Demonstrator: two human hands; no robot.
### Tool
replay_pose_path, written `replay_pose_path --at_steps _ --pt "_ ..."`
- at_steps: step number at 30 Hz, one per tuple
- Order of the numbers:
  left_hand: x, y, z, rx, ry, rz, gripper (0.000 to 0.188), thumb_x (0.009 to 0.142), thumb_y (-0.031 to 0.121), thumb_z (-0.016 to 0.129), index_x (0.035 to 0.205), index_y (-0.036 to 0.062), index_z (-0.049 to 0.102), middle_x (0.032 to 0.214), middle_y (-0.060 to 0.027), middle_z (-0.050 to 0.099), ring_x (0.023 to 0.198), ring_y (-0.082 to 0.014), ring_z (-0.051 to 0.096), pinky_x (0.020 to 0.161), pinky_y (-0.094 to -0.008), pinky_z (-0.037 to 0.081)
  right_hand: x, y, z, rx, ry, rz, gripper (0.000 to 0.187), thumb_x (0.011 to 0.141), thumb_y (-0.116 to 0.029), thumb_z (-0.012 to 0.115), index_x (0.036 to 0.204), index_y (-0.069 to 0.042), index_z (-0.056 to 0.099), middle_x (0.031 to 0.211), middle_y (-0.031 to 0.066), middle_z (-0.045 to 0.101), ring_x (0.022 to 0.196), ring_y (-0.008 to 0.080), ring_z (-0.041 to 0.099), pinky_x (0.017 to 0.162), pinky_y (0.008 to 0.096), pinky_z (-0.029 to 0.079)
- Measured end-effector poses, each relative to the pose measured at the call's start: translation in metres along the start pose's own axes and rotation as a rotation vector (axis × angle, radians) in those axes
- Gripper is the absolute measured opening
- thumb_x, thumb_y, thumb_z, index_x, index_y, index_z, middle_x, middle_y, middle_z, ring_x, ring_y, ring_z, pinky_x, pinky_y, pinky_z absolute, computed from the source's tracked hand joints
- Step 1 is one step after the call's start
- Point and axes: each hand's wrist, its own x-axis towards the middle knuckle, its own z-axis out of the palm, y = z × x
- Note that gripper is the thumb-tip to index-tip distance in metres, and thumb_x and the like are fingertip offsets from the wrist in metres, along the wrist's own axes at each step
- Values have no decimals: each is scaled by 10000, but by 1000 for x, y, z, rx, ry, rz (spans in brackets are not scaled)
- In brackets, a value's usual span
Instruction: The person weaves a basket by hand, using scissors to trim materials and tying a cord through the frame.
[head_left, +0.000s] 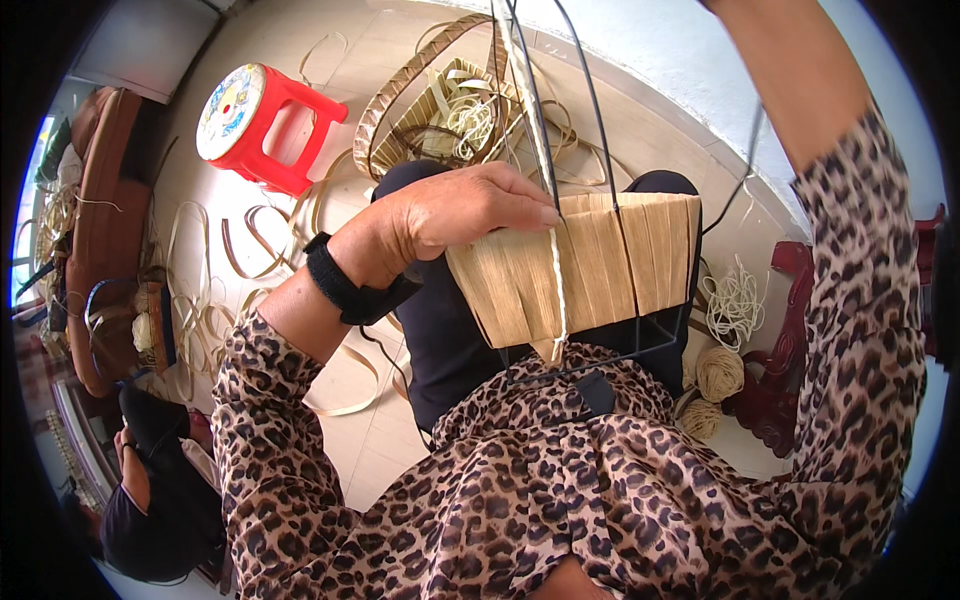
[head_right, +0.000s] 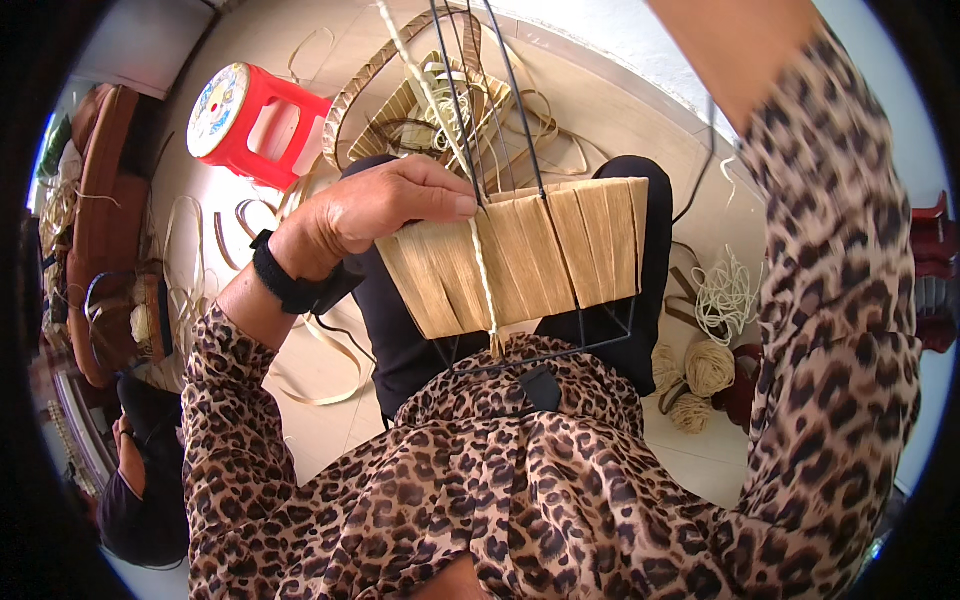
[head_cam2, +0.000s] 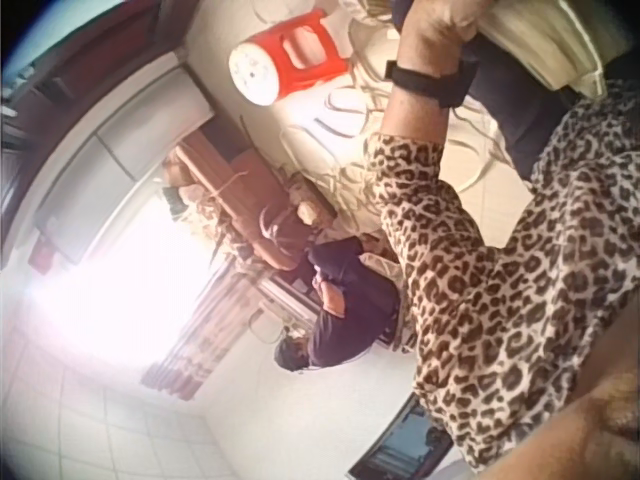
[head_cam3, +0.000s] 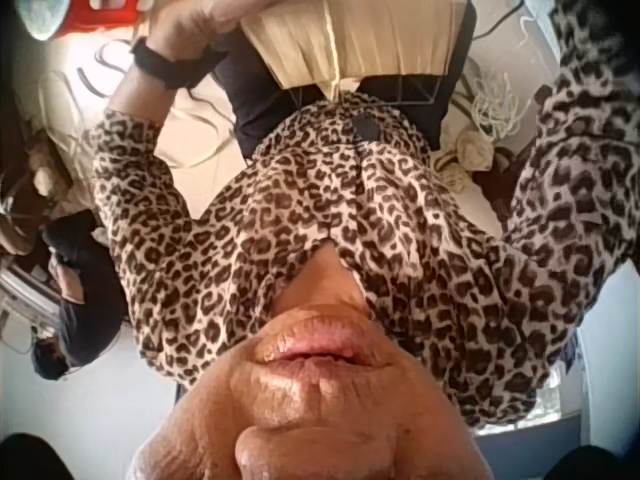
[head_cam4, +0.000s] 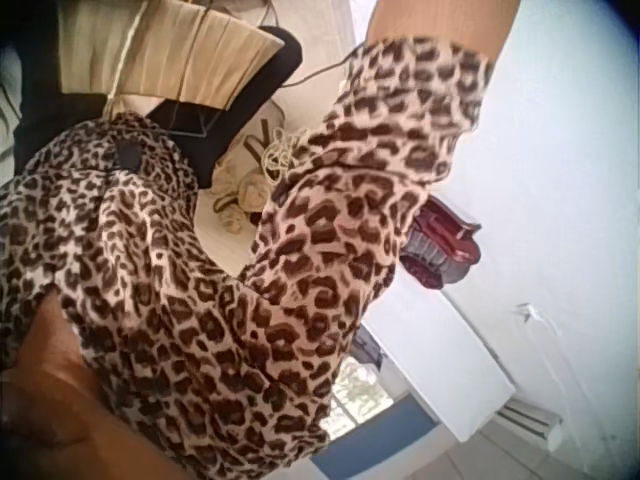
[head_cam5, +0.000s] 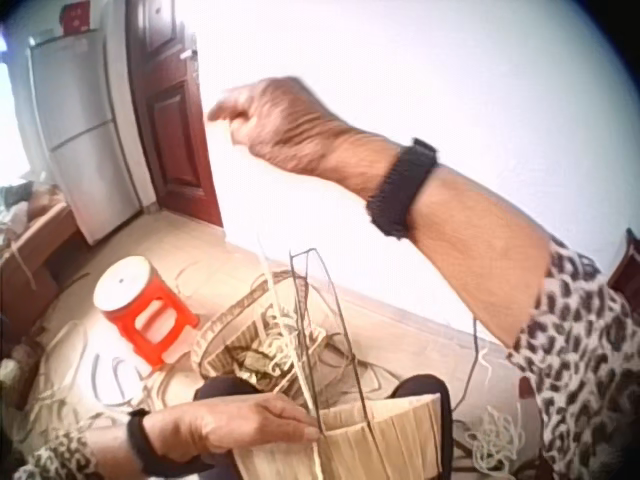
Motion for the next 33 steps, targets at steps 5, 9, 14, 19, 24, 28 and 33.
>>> replay_pose_path --at_steps 5,9,14,19,24,28,33 --pt "-3 2 -5 62 -1 -59 250 850 154 567 984 -51 623 1002 -139 611 934 -218 579 833 -271 434 -24 -33 6 -7 -563 314 385 691 19 414 1058 88 505 774 252 603 679 322 601 603 371 493" --pt "-10 -4 -9 73 -48 -18 254 846 159 584 1014 -26 624 1010 -105 609 915 -166 589 800 -249 468 -78 -80 -17 143 -337 605 192 713 -60 514 830 76 584 594 185 573 509 266 557 515 343 452" --pt "-1 6 -7 -516 -17 -476 228 824 73 612 1029 -26 607 927 -95 618 858 -165 608 764 -254 485 -191 -145 -63 593 -467 739 203 871 -204 522 743 -50 557 680 22 563 593 101 550 536 215 456" --pt "-1 -49 -30 83 -289 354 345 808 19 618 1147 30 559 1071 -112 607 984 -182 589 854 -287 473 -253 -209 -44 705 -431 840 132 842 -50 512 918 43 567 913 146 601 806 233 607 712 307 489" --pt "0 -58 -32 -325 -308 273 336 785 -11 630 1114 29 575 1097 -125 601 1025 -210 578 872 -298 466 -254 -228 -26 802 -378 985 318 859 -72 495 1130 91 464 1077 203 529 957 316 557 851 349 438" --pt "0 -56 -33 -278 -193 90 259 825 106 619 1062 3 597 1049 -108 619 966 -180 594 838 -288 475 -251 -217 -25 791 -453 915 342 858 -98 509 1133 97 453 1070 231 516 964 346 539 852 364 430" --pt "5 -37 -19 -502 -89 18 220 822 182 624 925 -12 624 865 -70 636 790 -164 612 732 -263 490 -248 -218 -17 752 -486 838 268 855 -107 519 1056 70 497 966 234 547 886 365 548 775 385 447"
